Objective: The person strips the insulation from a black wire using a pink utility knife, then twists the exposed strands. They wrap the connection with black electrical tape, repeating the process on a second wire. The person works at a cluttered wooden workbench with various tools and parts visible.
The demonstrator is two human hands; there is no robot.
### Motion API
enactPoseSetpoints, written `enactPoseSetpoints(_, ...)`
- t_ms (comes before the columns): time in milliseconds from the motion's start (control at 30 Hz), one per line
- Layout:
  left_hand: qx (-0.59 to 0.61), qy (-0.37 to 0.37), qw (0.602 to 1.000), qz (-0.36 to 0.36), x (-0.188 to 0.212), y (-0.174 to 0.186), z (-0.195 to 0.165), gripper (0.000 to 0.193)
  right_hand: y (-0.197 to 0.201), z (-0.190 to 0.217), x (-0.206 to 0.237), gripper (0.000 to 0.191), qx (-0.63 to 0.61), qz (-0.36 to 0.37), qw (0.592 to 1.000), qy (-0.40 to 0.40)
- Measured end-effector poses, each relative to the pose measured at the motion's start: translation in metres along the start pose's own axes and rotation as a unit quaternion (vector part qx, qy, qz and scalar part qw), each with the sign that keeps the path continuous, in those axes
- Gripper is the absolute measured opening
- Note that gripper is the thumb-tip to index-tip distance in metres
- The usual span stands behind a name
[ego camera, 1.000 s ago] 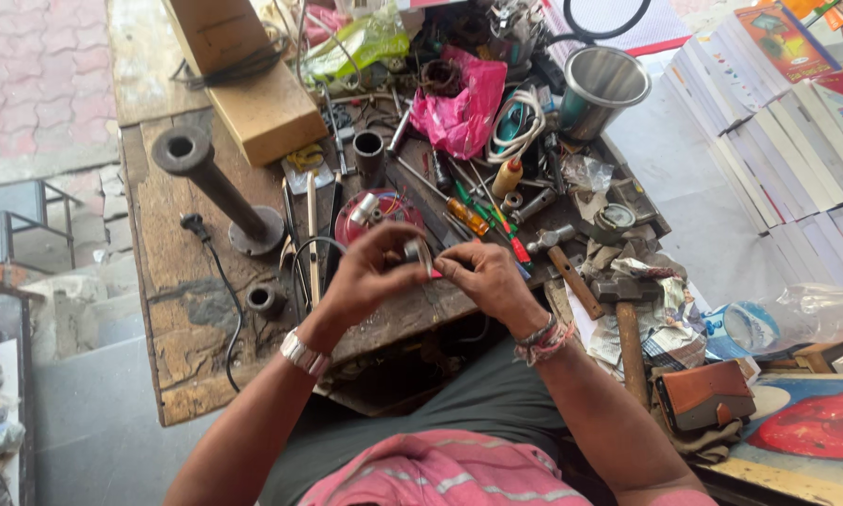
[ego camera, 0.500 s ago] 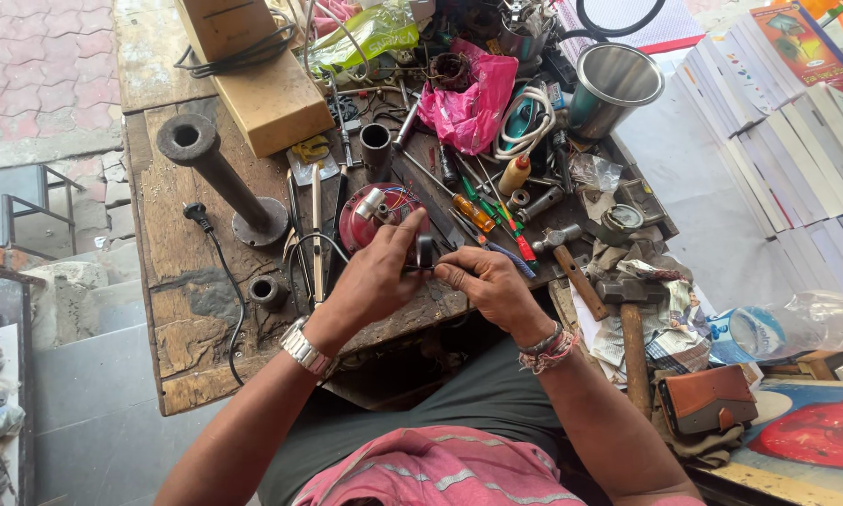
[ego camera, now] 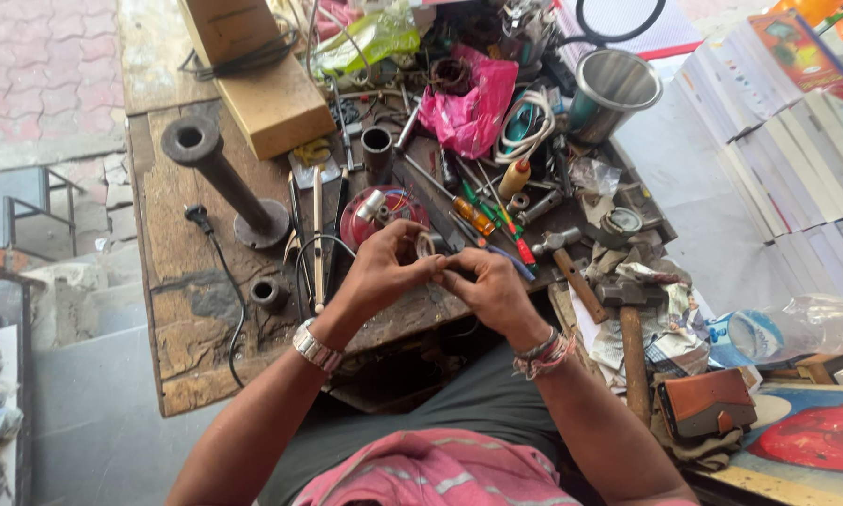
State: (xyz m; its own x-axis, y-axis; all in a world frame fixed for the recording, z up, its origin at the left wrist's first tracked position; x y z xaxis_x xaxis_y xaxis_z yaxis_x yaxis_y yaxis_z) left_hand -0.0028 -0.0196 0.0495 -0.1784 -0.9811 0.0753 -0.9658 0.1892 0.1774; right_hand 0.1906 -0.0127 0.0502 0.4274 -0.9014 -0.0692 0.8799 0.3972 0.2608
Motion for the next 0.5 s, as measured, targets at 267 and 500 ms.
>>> enactPoseSetpoints(267,0.146,-0.088,0.985,0.012,0.004,0.003,-0.005,0.049,0.007,-0.013,-0.004,0.025,0.023,-0.026,0.999,-0.011)
enactPoseSetpoints(500,-0.205,-0.326,0.923,0.002,0.029,0.008,-0.028,0.045,0.004,-0.019,-0.006,0.025,-0.053,-0.032,0.997,-0.04)
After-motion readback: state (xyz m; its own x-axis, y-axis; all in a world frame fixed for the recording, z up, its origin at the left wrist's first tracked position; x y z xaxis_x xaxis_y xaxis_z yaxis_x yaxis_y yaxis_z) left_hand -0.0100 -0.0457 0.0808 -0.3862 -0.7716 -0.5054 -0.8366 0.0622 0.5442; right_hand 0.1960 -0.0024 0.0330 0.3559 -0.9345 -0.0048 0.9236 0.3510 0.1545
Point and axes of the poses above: each hand's wrist, its own x-axis away from the middle knuckle, its own y-axis out of the back of the hand, z = x × y, the point moved 2 cm from there along -x, towards the middle knuckle, and after that the axes turned 8 degrees about -x, right-handed, at the moved point
